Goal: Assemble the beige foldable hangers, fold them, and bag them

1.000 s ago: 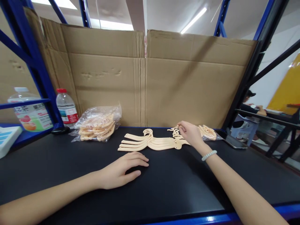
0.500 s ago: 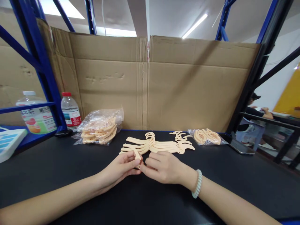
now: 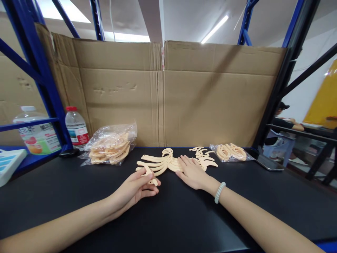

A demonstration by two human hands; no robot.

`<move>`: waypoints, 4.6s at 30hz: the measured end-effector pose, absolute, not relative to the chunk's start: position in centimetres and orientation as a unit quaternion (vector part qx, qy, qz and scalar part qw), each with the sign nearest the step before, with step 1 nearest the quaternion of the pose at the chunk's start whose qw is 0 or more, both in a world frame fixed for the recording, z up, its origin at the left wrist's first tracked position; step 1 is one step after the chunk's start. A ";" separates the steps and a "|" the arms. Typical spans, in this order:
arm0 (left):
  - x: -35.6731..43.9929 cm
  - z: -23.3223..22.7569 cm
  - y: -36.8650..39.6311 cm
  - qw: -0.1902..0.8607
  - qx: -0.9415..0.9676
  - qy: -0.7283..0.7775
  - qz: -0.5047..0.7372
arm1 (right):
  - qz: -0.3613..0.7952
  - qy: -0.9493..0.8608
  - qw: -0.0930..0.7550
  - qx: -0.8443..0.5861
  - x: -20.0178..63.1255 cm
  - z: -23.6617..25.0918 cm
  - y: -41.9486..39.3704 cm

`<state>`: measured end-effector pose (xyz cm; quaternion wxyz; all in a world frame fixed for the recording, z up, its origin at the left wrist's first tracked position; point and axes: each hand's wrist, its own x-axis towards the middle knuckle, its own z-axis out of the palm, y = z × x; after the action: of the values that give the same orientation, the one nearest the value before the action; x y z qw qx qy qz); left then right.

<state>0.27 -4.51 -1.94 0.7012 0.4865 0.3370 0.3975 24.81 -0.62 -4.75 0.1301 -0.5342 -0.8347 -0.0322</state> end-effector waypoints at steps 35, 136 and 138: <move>-2.9 -2.2 0.7 0.681 0.432 0.291 0.515 | 0.006 -0.779 0.441 -0.445 25.5 -2.9 -0.5; -1.3 -1.3 -4.0 0.062 0.932 0.353 0.059 | -0.065 -0.849 0.132 -0.508 23.7 -4.1 -1.3; -1.3 -1.3 -4.1 0.060 0.929 0.359 0.061 | -0.081 -0.844 0.171 -0.501 23.6 -3.9 -1.5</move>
<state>-1.32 -4.08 -1.28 0.0601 0.9295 0.3589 0.0605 23.64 -1.54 -3.92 0.1710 -0.5011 -0.8444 -0.0815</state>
